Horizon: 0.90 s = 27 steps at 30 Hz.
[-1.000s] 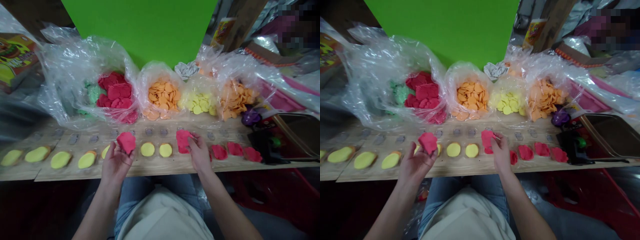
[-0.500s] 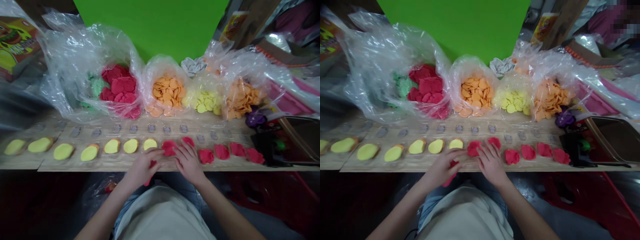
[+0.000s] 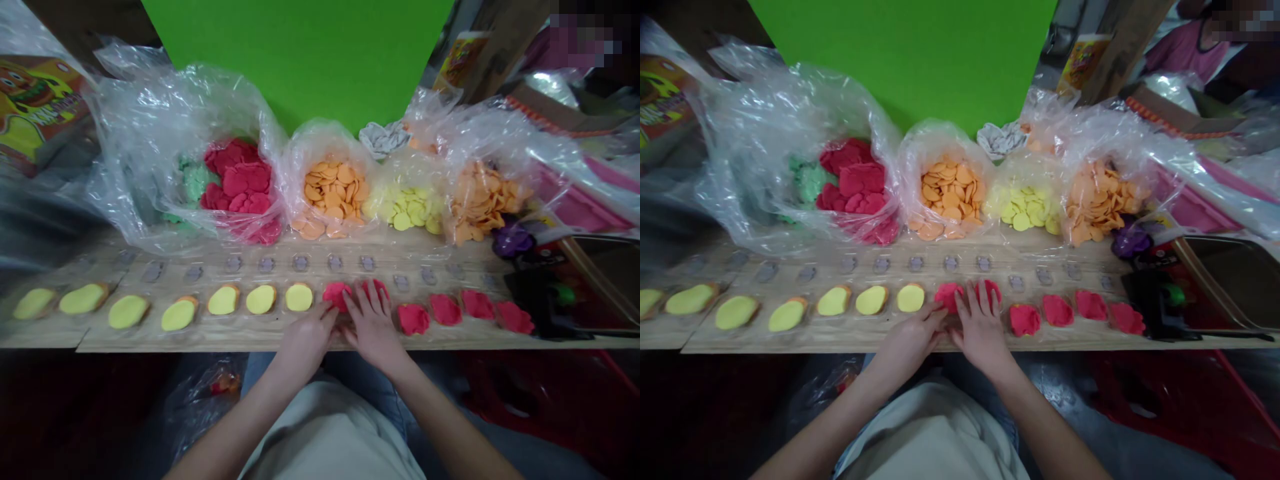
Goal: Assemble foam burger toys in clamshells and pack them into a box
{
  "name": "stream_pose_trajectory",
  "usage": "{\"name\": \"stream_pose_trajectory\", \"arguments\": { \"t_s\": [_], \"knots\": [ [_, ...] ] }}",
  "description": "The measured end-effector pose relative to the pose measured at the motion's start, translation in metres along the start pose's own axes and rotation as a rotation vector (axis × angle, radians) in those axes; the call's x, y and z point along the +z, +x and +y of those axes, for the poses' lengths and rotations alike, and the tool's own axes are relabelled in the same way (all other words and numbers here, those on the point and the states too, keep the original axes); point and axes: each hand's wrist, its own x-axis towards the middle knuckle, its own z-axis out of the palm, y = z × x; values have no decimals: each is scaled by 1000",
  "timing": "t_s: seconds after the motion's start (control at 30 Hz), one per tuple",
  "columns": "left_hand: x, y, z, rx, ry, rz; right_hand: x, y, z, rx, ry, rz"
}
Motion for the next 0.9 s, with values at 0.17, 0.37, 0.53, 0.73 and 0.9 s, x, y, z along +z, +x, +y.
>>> {"name": "stream_pose_trajectory", "arguments": {
  "t_s": [0.17, 0.37, 0.53, 0.73, 0.9],
  "knots": [
    [-28, -11, -20, -410, -709, 380, -7, 6, 2, 16, 4, 15],
    [-42, -23, -33, -568, -1534, 213, -9, 6, 4, 73, 27, 53],
    [-41, -25, -28, -327, -1414, 254, -11, 9, -9, 122, 346, 137],
    [-47, -28, -25, -268, -1184, 139, -22, 36, -46, 432, 1352, -159],
    [-52, -44, -48, -438, -1003, 291, -16, 65, -48, 422, 1322, -66]
  ]
}}
